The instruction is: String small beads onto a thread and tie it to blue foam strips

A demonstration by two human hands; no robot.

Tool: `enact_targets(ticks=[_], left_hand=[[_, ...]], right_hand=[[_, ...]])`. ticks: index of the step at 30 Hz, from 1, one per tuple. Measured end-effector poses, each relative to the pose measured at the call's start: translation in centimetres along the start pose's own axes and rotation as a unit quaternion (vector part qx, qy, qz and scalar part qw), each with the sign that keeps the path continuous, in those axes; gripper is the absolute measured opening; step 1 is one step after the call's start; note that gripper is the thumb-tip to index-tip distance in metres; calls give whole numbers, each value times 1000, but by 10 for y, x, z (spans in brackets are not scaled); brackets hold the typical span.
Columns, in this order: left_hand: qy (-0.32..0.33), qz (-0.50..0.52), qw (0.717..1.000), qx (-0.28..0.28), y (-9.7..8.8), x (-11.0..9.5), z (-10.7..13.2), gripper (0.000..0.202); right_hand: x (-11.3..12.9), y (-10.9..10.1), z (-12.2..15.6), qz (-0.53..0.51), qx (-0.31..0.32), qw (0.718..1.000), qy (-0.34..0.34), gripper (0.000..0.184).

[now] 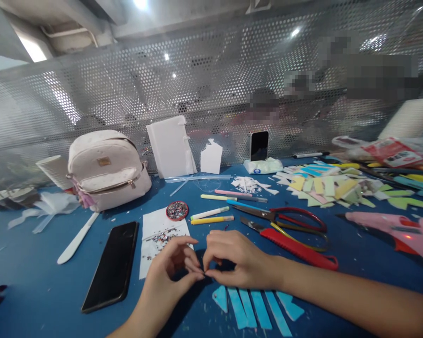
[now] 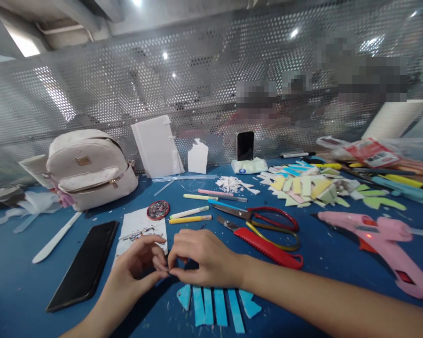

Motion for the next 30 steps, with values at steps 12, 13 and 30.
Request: enact_targets(ticks=[12, 13, 30], left_hand=[[-6, 11, 1000, 5, -3, 9, -2, 52], [-7, 10, 1000, 4, -3, 9, -2, 53], [-13, 6, 1000, 23, -4, 7, 5, 33]], right_hand=[[0, 4, 0, 9, 24, 999, -21, 7], [0, 4, 0, 13, 25, 999, -22, 8], [-3, -2, 1, -34, -41, 998, 25, 8]])
Point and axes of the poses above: each hand's wrist, its own z-axis away from the middle knuckle, its own y-axis out of the palm, x = y × z, the point moved 4 cm from there along -z, towards the middle knuckle, and after that the axes turned 14 degrees about z, right-handed, at the moved point
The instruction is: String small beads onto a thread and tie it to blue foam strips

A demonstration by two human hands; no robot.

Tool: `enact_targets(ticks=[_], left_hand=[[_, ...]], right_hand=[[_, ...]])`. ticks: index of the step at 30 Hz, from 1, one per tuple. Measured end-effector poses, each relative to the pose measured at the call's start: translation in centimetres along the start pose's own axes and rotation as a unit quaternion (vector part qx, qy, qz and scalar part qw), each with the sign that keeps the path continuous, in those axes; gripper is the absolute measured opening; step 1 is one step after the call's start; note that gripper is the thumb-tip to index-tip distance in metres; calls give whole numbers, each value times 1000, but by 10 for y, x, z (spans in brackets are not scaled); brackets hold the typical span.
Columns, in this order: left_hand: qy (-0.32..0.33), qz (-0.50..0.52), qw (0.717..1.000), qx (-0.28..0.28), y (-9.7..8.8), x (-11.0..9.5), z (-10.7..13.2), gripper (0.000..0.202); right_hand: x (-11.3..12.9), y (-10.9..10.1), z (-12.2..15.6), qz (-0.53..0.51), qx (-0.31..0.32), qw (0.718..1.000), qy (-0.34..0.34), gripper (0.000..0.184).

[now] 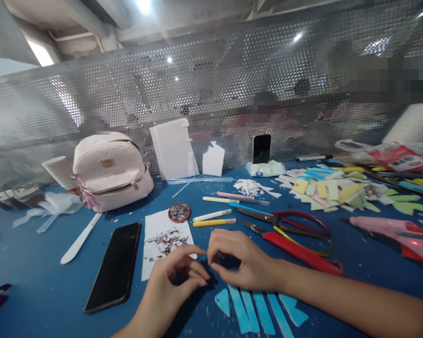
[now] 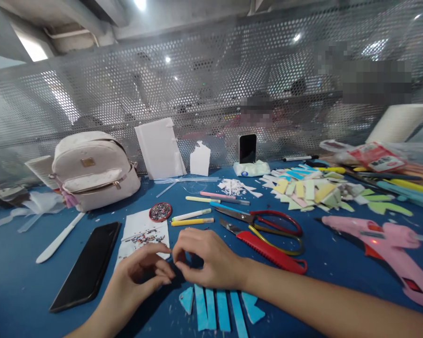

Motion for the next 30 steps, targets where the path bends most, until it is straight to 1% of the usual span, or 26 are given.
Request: enact_targets(ticks=[2, 4, 6, 8, 12, 17, 22, 25, 30], left_hand=[[14, -41, 999, 7, 1, -6, 0, 25], [39, -116, 992, 34, 5, -14, -1, 14], [61, -183, 979, 63, 9, -19, -1, 15], [72, -208, 973, 71, 10, -21, -2, 21], [56, -211, 973, 75, 6, -17, -1, 30], [30, -220, 972, 76, 3, -12, -1, 32], [33, -200, 976, 83, 3, -10, -1, 35], [34, -192, 976, 100, 5, -10, -1, 36], [33, -207, 969, 133, 9, -11, 4, 35]], right_hand=[[-1, -1, 0, 5, -1, 1000, 18, 7], [-2, -2, 0, 6, -6, 999, 46, 7], [-4, -3, 1, 3, -12, 997, 77, 7], [-7, -3, 1, -2, -14, 994, 107, 8], [-12, -1, 3, -2, -11, 989, 146, 10], [-14, -1, 3, 10, -23, 985, 169, 8], [-16, -1, 3, 23, -26, 982, 185, 8], [-19, 2, 5, 16, -21, 981, 192, 8], [-22, 5, 7, 13, -15, 981, 193, 10]])
Point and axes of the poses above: each hand's wrist, its own z-axis away from the middle knuckle, its own y-axis out of the palm, x = y × z, the point moved 4 cm from there along -z, towards the middle knuckle, and after that the axes turned 14 degrees about z, right-handed, at the moved point
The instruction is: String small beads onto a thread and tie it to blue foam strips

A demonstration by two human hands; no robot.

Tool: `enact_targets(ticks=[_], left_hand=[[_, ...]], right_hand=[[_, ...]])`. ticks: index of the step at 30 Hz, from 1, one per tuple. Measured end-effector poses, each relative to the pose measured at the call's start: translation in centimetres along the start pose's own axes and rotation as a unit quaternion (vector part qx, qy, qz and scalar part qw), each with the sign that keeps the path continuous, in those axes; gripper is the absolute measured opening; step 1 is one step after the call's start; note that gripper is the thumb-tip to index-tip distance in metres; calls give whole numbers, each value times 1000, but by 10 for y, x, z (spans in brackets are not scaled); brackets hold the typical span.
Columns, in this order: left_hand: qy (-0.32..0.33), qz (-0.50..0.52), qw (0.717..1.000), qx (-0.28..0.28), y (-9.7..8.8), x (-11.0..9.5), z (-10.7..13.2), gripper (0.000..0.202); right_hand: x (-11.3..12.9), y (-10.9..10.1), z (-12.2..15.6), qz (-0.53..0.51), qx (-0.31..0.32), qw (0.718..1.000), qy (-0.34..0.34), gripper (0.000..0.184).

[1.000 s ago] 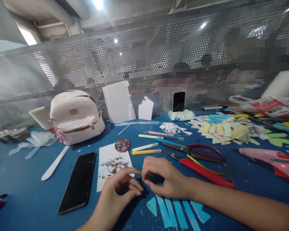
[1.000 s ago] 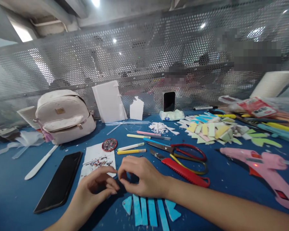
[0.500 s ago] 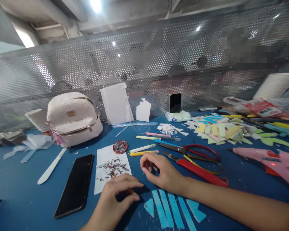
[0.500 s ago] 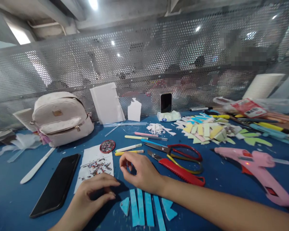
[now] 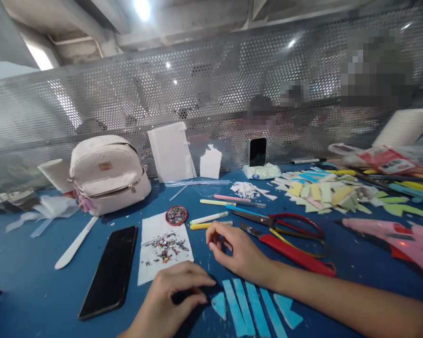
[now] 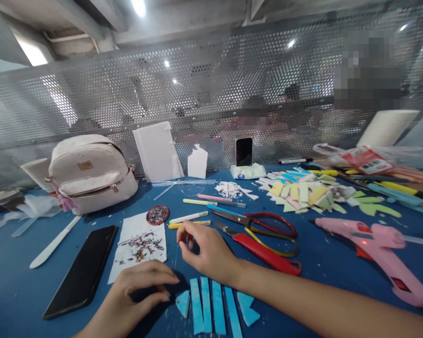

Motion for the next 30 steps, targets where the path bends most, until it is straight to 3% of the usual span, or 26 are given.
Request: enact_targets(ticks=[5, 8, 14, 19, 22, 24, 27, 30], left_hand=[[5, -4, 1000, 0, 0, 0, 1, 36], [10, 6, 999, -31, -3, 1, -1, 35], [11, 16, 997, -69, -4, 3, -2, 33], [41, -19, 998, -45, -8, -3, -3, 33], [107, -99, 989, -37, -29, -16, -8, 30], [141, -160, 974, -82, -53, -23, -13, 24], [94, -257, 950, -148, -88, -21, -22, 20], [41, -312, 941, -123, -99, -12, -27, 8]], right_hand=[[4, -2, -1, 7, 3, 1000, -28, 17], [8, -3, -2, -1, 8, 998, -67, 22], [13, -4, 0, -39, 39, 989, -139, 2], [12, -4, 0, -61, 40, 987, -141, 7], [9, -4, -1, -43, 42, 993, -100, 5], [8, -4, -2, -38, 44, 995, -78, 5], [9, -5, -3, -39, 52, 995, -71, 6], [10, -5, -2, -36, 53, 995, -76, 6]])
Point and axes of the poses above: each hand's wrist, its own z-axis away from the middle knuckle, its own y-axis out of the palm, x = y × z, the point moved 4 cm from there along -z, towards the middle knuckle, and after that the axes turned 14 degrees about z, right-handed, at the moved point
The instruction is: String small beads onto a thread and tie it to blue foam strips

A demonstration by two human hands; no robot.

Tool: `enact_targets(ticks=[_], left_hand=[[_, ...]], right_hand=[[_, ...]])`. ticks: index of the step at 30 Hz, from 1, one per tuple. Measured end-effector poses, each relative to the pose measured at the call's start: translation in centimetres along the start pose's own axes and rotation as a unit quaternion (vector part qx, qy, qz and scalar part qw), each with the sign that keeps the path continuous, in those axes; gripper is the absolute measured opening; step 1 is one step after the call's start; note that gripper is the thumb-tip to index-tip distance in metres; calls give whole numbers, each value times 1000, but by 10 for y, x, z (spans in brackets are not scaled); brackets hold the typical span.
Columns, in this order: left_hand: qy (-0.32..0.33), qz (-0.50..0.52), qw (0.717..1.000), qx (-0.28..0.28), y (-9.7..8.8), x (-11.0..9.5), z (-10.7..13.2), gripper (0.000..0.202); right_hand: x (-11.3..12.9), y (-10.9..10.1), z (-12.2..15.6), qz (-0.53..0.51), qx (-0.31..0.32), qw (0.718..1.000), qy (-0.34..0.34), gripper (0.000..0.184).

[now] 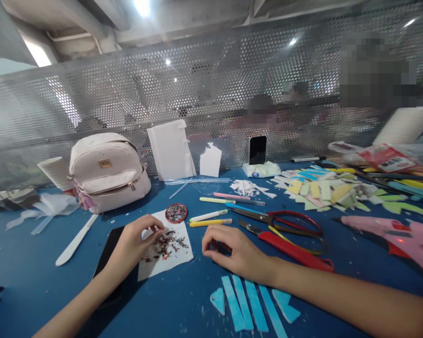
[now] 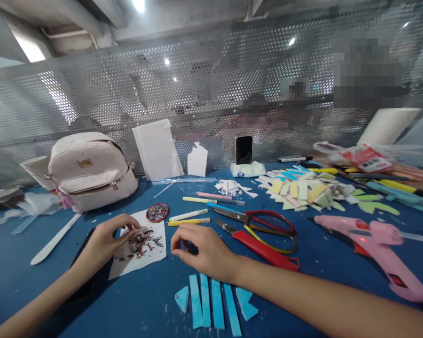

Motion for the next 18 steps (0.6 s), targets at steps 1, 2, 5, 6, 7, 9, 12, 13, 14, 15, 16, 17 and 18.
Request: enact_targets(ticks=[1, 2, 5, 6, 7, 9, 12, 13, 14, 15, 16, 17, 18], left_hand=[[1, -12, 1000, 24, 3, 2, 0, 10], [7, -23, 999, 48, 7, 2, 0, 12], [22, -75, 991, 110, 20, 3, 3, 16], [22, -92, 988, 124, 23, 3, 4, 17], [22, -104, 985, 133, 25, 4, 5, 18], [24, -103, 984, 142, 27, 5, 6, 20], [29, -60, 988, 141, 28, 5, 6, 21], [30, -49, 988, 143, 29, 4, 6, 20], [33, -43, 988, 144, 30, 4, 7, 20], [35, -42, 988, 145, 31, 4, 7, 19], [36, -42, 988, 144, 33, 3, 8, 18], [35, -43, 988, 143, 34, 3, 8, 17], [34, -43, 989, 140, 35, 3, 8, 16]], right_hand=[[0, 0, 0, 0, 0, 1000, -2, 6], [0, 0, 0, 1, 0, 1000, -3, 6], [1, 0, 0, 4, 0, 1000, -5, 6], [1, 0, 0, 5, -1, 1000, -5, 6], [1, 0, 0, 6, -2, 1000, -5, 6], [2, 0, -1, 6, -2, 1000, -5, 6], [3, 0, -1, 3, -1, 1000, -8, 7], [3, 0, -1, 3, 0, 1000, -10, 7], [3, -1, -1, 4, -1, 1000, -10, 7], [3, -1, -1, 6, -1, 1000, -11, 7], [4, -1, -1, 8, 0, 1000, -12, 6], [4, -1, -1, 10, 0, 1000, -12, 6], [4, -1, -1, 12, 1, 1000, -13, 6]])
Point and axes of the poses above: each hand's wrist, its own z-axis away from the middle knuckle, its own y-axis out of the palm, x = y × z, the point moved 4 cm from there along -z, towards the middle knuckle, and after that the axes turned 14 degrees about z, right-handed, at the moved point
